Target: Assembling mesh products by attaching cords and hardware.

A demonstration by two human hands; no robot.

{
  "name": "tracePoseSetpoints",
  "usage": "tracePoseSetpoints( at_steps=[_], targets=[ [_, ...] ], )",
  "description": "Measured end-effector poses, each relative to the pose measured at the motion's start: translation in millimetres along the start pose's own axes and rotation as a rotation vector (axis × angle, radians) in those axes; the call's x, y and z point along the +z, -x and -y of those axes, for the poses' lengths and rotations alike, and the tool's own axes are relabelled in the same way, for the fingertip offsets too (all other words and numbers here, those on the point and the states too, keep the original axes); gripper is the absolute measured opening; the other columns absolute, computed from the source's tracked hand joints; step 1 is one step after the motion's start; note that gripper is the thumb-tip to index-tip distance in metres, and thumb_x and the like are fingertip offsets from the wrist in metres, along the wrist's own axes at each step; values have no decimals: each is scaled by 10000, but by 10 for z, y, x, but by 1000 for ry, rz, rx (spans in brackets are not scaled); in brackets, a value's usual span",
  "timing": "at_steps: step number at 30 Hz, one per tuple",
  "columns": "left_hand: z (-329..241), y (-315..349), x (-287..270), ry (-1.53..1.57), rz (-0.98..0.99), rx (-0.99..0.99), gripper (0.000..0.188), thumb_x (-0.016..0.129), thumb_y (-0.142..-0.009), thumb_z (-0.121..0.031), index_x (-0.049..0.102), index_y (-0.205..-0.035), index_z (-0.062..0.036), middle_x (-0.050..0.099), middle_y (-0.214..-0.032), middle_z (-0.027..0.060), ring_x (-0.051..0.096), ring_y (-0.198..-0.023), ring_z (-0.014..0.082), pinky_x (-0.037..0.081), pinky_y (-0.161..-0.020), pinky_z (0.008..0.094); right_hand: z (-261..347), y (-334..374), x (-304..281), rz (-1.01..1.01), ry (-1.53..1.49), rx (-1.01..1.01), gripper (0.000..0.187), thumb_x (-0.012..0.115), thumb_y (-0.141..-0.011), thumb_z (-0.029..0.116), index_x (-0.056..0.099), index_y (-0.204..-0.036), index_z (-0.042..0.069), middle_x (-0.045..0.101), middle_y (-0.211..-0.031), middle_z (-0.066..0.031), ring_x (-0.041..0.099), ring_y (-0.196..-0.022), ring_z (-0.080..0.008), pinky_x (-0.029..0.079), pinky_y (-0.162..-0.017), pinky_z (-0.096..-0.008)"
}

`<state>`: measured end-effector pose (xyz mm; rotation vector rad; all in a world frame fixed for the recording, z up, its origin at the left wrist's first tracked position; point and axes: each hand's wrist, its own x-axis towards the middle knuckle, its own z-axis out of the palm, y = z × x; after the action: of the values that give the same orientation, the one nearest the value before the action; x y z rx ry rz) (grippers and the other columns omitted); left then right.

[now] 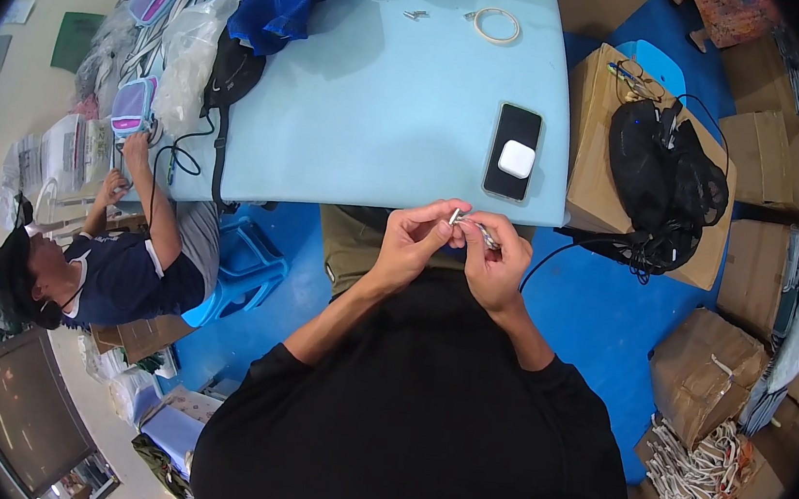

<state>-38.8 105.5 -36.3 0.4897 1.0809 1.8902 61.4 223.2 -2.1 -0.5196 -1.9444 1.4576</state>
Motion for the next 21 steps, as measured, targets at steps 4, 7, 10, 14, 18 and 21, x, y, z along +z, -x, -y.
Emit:
tracePoseSetpoints(
  at_steps=[4,7,10,14,18,21],
  targets=[
    [41,-13,86,91,-14,6,369,626,-1067,-217,630,-1321,51,669,-1042,37,603,-884,103,508,-820,261,7,15,4,-5,-100,36,52,694,-972,-14,676,-1009,-45,751,-820,-87,684,-691,-86,514,-589,-210],
    [124,17,75,187,-44,-44,360,636,-1062,-224,656,-1295,50,658,-1031,35,590,-871,91,498,-817,238,-41,67,1,-10,-87,47,54,696,-966,-20,676,-1008,-49,752,-822,-84,681,-690,-83,496,-578,-203],
    [183,27,99,204,-67,-36,338,634,-1063,-212,663,-1285,41,644,-1037,41,591,-854,88,500,-788,232,-36,94,2,-42,-39,18,55,711,-944,-32,686,-992,-43,756,-815,-95,712,-684,-103,506,-554,-219],
    [53,4,275,-223,-220,253,254,630,-1051,-94,671,-1248,62,625,-980,49,614,-799,89,514,-724,228,5,42,2,-78,196,-182,48,715,-932,-37,687,-971,-34,749,-799,-118,738,-671,-157,536,-551,-253],
    [42,-2,303,-387,-288,375,205,598,-1028,18,673,-1206,86,621,-950,59,635,-779,100,520,-713,227,31,12,16,-55,218,-166,53,723,-922,-38,684,-958,-32,745,-787,-125,753,-678,-195,554,-556,-275],
    [-4,-32,305,-427,-306,371,198,569,-1015,67,673,-1181,96,624,-951,71,645,-773,108,524,-719,229,41,-18,52,-74,173,-167,52,725,-921,-37,683,-952,-32,750,-792,-120,752,-672,-194,550,-549,-271]
  ],
)
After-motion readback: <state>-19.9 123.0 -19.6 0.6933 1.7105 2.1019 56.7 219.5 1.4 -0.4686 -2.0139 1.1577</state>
